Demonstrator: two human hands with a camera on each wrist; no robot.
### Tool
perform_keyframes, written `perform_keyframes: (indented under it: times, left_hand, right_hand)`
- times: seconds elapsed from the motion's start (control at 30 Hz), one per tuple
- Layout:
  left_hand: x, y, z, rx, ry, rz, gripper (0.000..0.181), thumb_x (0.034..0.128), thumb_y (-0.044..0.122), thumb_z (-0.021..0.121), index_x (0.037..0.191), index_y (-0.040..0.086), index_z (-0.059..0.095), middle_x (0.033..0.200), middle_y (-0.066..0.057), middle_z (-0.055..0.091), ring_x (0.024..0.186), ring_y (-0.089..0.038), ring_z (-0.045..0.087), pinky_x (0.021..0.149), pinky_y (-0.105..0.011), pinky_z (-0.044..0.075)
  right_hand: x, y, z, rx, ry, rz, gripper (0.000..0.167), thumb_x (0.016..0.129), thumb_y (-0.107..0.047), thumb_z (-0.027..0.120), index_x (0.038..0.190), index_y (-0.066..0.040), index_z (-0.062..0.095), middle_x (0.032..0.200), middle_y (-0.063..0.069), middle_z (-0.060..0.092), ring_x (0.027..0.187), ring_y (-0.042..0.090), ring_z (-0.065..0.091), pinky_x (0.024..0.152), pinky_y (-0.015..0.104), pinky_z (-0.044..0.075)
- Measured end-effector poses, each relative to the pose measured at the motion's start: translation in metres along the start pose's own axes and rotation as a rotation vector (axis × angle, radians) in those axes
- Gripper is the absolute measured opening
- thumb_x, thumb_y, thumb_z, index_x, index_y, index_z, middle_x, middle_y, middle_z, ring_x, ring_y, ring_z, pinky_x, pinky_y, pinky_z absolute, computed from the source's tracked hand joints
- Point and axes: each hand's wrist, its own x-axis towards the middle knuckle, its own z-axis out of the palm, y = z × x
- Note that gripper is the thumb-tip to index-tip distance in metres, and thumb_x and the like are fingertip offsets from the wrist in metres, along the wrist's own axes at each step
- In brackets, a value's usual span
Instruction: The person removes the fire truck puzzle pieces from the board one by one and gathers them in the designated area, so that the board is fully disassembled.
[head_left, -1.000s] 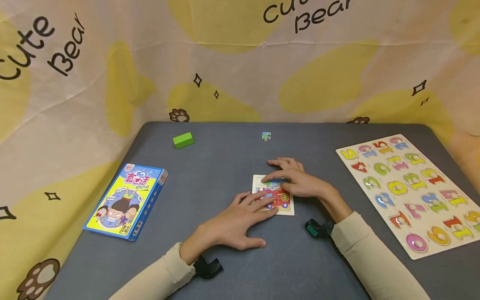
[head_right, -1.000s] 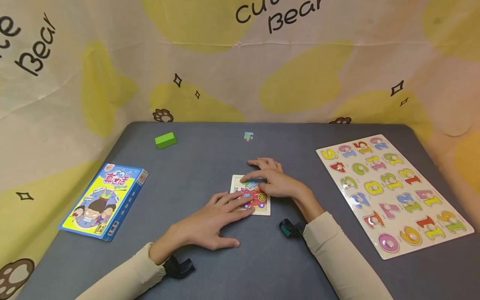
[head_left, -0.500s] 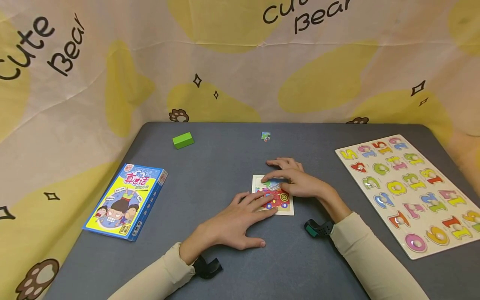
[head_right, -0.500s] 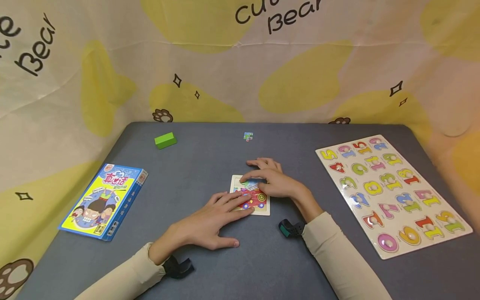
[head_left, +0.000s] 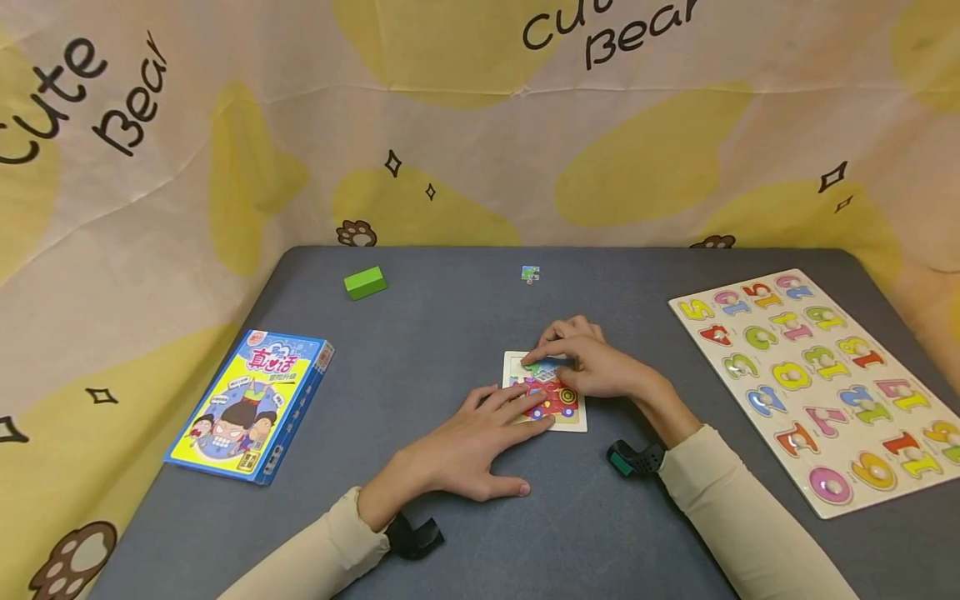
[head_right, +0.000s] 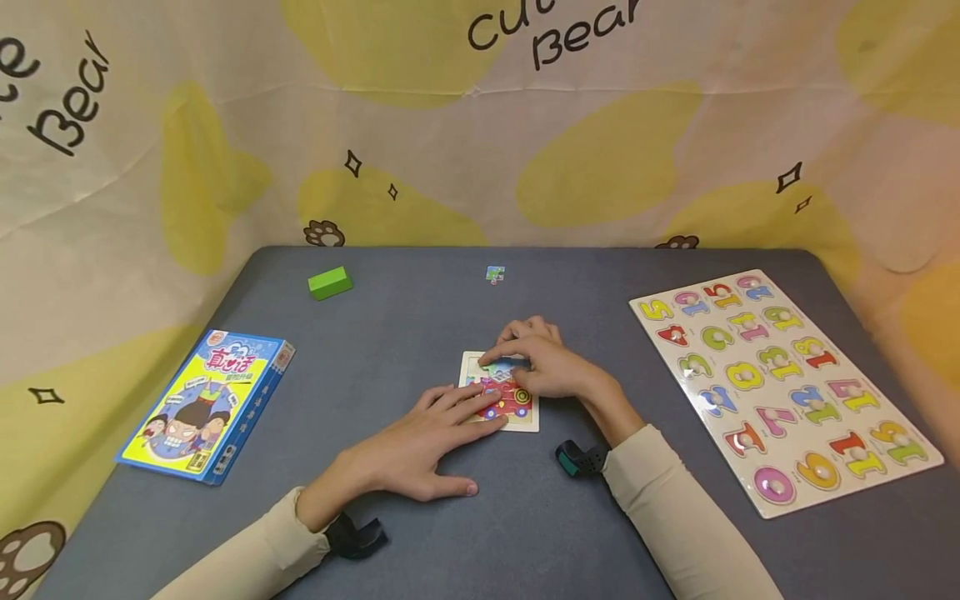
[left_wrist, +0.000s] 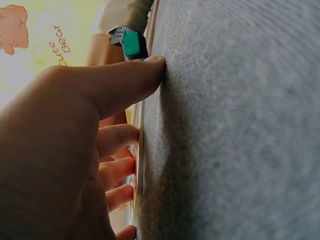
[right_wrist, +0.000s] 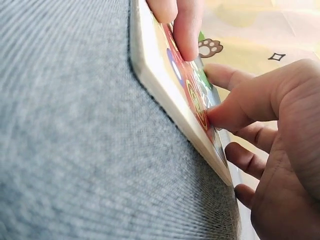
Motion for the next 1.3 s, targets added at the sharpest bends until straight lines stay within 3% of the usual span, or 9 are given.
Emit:
perform_keyframes:
  times: [0.17, 0.4, 1.03, 1.3]
  left_hand:
    - [0.001, -0.001, 0.001, 0.006, 0.007, 0.003, 0.080, 0.0926, 0.058, 0.064, 0.160, 0.027, 0.034, 0.172, 0.001, 0.019, 0.159, -0.022, 0.013, 0.122, -0.057, 0.018]
    - [0.001, -0.003, 0.001, 0.002, 0.007, 0.004, 0.081, 0.0928, 0.058, 0.064, 0.161, 0.027, 0.033, 0.172, 0.003, 0.017, 0.160, -0.021, 0.010, 0.123, -0.058, 0.017]
    - [0.001, -0.002, 0.000, 0.002, -0.002, 0.001, 0.080, 0.0933, 0.058, 0.064, 0.161, 0.027, 0.032, 0.172, 0.003, 0.016, 0.160, -0.022, 0.012, 0.123, -0.058, 0.019]
    - [0.000, -0.001, 0.000, -0.015, -0.005, 0.002, 0.080, 0.0932, 0.058, 0.064, 0.160, 0.027, 0.034, 0.172, 0.002, 0.017, 0.160, -0.022, 0.012, 0.123, -0.057, 0.018]
  right_hand:
    - [0.000, -0.002, -0.001, -0.009, 0.013, -0.011, 0.046, 0.084, -0.002, 0.067, 0.124, -0.023, 0.073, 0.113, -0.004, 0.066, 0.101, 0.017, 0.040, 0.091, 0.044, 0.023]
    - [0.000, -0.003, -0.003, 0.019, 0.031, 0.006, 0.039, 0.084, -0.008, 0.077, 0.121, -0.016, 0.069, 0.113, -0.003, 0.068, 0.099, 0.016, 0.041, 0.092, 0.044, 0.024]
    - [-0.002, 0.004, -0.006, -0.041, 0.044, -0.010, 0.036, 0.086, -0.020, 0.081, 0.122, -0.021, 0.075, 0.107, -0.005, 0.069, 0.093, 0.013, 0.041, 0.086, 0.040, 0.023]
    - [-0.004, 0.011, -0.005, 0.013, 0.074, 0.012, 0.037, 0.086, -0.021, 0.081, 0.122, -0.022, 0.074, 0.108, -0.006, 0.069, 0.095, 0.016, 0.042, 0.084, 0.040, 0.022]
